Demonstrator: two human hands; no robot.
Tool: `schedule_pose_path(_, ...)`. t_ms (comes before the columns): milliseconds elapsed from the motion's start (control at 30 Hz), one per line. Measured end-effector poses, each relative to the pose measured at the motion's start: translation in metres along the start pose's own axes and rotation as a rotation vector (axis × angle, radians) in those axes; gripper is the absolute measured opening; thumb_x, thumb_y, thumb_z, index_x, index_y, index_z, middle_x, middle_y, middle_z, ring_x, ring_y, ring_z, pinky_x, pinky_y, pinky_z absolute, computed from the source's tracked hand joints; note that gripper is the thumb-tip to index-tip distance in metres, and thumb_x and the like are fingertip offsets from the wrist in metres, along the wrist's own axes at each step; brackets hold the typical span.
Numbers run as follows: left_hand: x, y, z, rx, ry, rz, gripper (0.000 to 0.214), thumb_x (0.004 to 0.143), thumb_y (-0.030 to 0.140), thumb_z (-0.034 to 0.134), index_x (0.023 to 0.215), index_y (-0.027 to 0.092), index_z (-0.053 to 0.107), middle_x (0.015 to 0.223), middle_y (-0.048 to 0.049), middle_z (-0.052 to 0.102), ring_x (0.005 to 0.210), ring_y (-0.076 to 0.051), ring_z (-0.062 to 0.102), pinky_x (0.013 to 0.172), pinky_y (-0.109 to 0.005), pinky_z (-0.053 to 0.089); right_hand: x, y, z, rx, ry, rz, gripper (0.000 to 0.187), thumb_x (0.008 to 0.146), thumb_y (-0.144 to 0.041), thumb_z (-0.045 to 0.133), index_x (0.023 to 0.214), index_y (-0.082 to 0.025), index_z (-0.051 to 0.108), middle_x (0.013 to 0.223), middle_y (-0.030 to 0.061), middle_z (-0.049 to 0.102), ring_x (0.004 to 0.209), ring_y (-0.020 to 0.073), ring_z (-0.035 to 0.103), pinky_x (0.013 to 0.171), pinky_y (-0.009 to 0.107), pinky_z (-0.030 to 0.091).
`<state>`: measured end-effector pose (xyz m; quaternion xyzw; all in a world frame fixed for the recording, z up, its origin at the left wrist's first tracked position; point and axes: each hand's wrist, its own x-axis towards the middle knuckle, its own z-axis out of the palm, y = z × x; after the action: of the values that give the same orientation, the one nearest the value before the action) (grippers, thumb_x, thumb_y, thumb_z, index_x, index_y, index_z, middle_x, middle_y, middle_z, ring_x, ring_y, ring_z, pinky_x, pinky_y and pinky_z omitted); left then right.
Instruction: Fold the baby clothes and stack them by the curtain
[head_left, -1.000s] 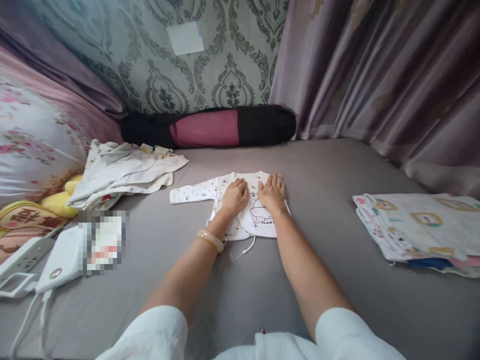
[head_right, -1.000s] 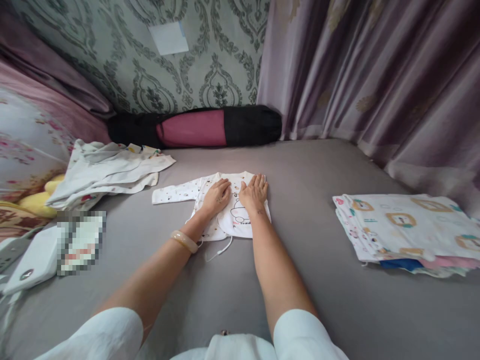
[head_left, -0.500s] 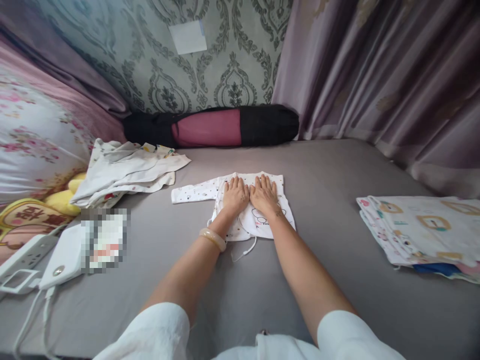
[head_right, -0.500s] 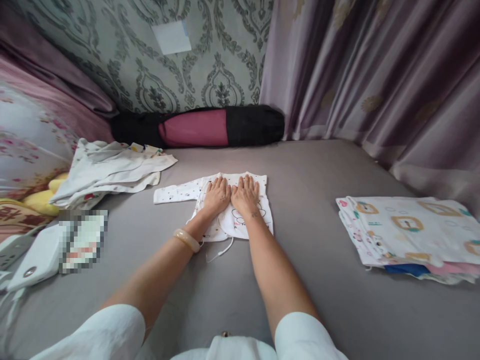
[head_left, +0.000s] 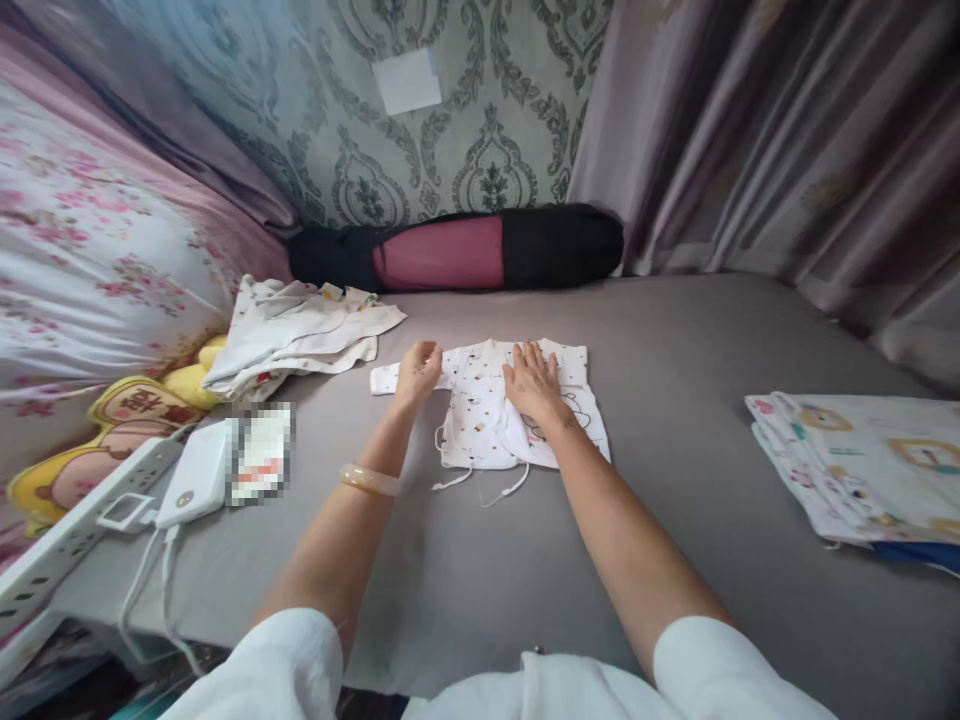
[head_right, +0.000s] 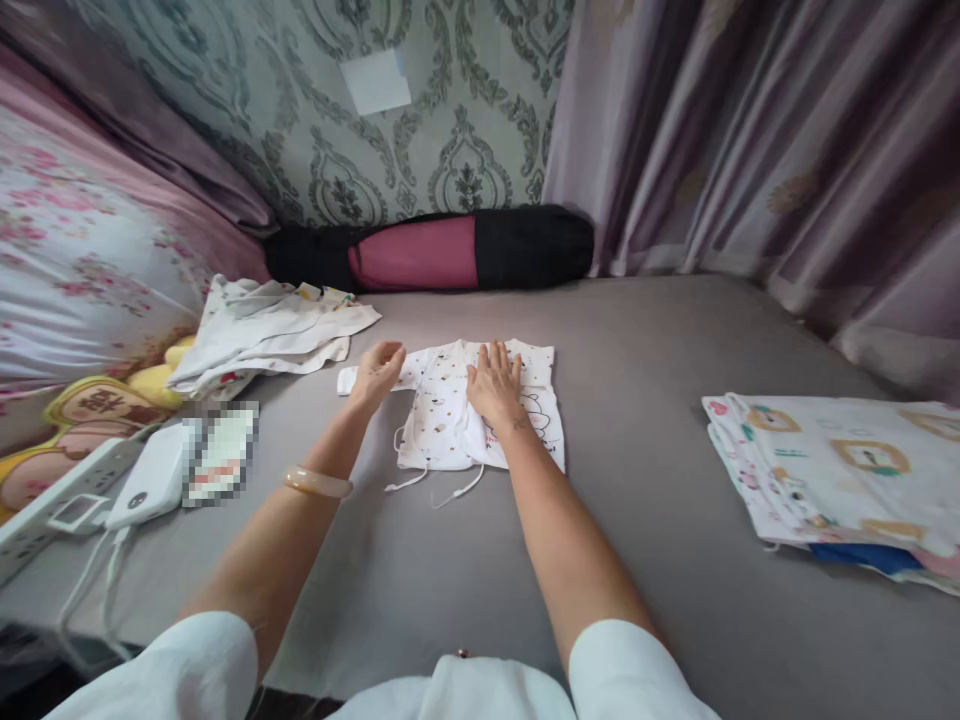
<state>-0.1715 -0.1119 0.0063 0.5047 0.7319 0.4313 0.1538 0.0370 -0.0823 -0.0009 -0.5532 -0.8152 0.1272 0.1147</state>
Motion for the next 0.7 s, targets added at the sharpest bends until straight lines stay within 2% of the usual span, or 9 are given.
schedule_pose_path(133,-0.013,-0.025,-0.023,0.249,0.112,-0.108,0.033,0.086,0.028,0.048,0.111,0.014,0.064,0.113,-0.0125,0.069,0.107,-0.025,0.062,0.098,-0.038,0.046,-0.006,-0.015,0.010,-0.019,-0.009,-0.115,0.061,0.101,-0.036,0.023,0.152,-0.002,0.027,0.162,0.0155,0.017,0.150,0.0255,0.010,0.121,0.048,0.002)
schedule_pose_path(233,-0.018,-0.039,-0.034,0.373,0.164,-0.185,0.034,0.085,0.028,0.048,0.113,0.015,0.062,0.112,-0.0131,0.067,0.112,-0.028,0.058,0.100,-0.041,0.042,-0.009,-0.018,0.018,-0.039,-0.029,-0.131,0.063,0.101,-0.037,0.023,0.152,-0.001,0.026,0.161,0.0159,0.017,0.150,0.0261,0.011,0.121,0.047,0.004)
schedule_pose_path(367,-0.018,-0.049,-0.044,0.506,0.227,-0.331,0.040,0.084,0.032,0.053,0.118,0.012,0.059,0.124,-0.0201,0.059,0.124,-0.035,0.048,0.103,-0.046,0.038,-0.007,-0.016,0.023,-0.051,-0.034,-0.125,0.063,0.101,-0.038,0.022,0.153,-0.002,0.025,0.161,0.0150,0.018,0.149,0.0256,0.012,0.121,0.047,0.005)
schedule_pose_path(467,-0.015,-0.055,-0.048,0.536,0.234,-0.392,0.042,0.085,0.034,0.053,0.119,0.010,0.057,0.127,-0.0223,0.056,0.128,-0.036,0.044,0.105,-0.046,0.036,-0.006,-0.015,0.023,-0.058,-0.040,-0.124,0.062,0.101,-0.037,0.022,0.153,-0.003,0.025,0.162,0.0140,0.018,0.150,0.0253,0.012,0.121,0.047,0.006)
schedule_pose_path(700,-0.001,-0.063,-0.055,0.448,0.187,-0.495,0.038,0.078,0.036,0.060,0.109,0.015,0.062,0.120,-0.0204,0.064,0.119,-0.037,0.054,0.095,-0.044,0.043,-0.007,-0.017,0.022,-0.043,-0.020,-0.132,0.060,0.101,-0.034,0.026,0.151,-0.001,0.029,0.161,0.0164,0.021,0.149,0.0268,0.013,0.120,0.048,0.006)
